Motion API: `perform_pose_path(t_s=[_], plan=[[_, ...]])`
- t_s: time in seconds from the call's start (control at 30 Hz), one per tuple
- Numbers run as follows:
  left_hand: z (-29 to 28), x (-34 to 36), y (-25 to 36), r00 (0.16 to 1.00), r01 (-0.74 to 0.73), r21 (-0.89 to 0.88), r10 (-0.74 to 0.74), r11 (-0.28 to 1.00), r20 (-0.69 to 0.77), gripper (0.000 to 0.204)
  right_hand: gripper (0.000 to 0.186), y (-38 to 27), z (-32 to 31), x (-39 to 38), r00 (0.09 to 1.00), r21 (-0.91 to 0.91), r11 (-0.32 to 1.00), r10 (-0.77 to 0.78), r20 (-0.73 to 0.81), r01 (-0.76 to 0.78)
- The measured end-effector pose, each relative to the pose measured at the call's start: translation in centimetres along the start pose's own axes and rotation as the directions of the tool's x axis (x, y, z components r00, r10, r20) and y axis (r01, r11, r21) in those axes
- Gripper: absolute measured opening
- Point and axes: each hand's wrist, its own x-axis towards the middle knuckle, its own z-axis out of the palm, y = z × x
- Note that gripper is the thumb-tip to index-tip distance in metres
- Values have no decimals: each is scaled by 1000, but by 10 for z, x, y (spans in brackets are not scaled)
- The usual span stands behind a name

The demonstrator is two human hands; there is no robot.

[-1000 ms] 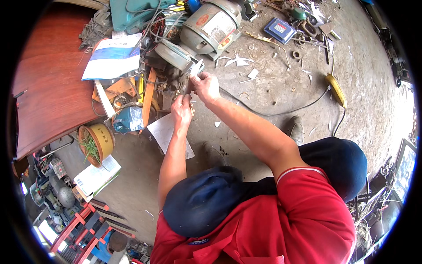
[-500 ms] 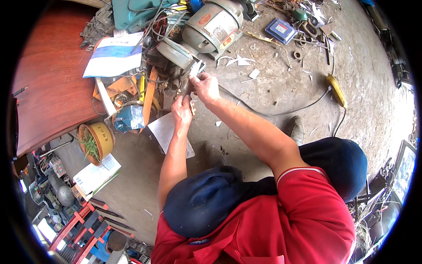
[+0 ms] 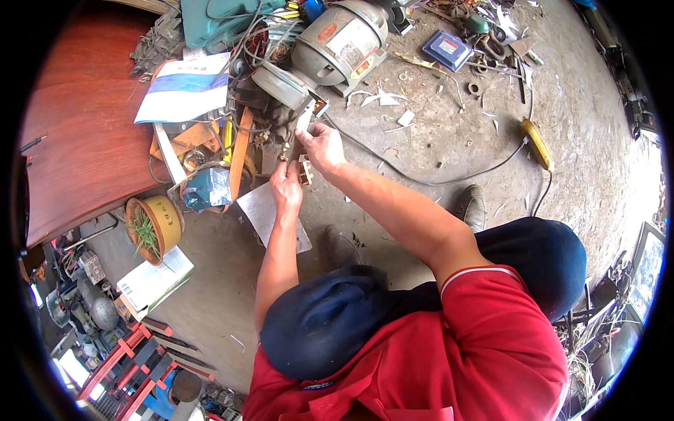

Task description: The person sharpens a metal blade using a bench grinder. They hold the blade with both hands and repeatedly press it against the rotating grinding wheel, adjusting the angle and position to sharpen different sections.

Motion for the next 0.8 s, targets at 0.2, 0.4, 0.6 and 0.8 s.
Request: perform_pose_path(t_s=[0.2, 0.4, 0.6, 0.8], plan=[[0, 1, 10, 1000, 1, 107, -1, 994, 0, 37, 22, -4, -4, 2, 1000, -38, 999, 24, 4, -24], [7, 8, 8, 998, 63, 98, -65, 993, 24, 38, 23, -14, -8, 3, 1000, -19, 999, 26, -16, -26], [12, 12, 8, 998, 40, 114, -45, 993, 42, 38, 27, -10, -14, 9, 999, 1, 1000, 17, -31, -17], [14, 16, 0, 998, 21, 59, -24, 998, 55, 30, 27, -9, -13, 11, 999, 12, 1000, 5, -44, -5]])
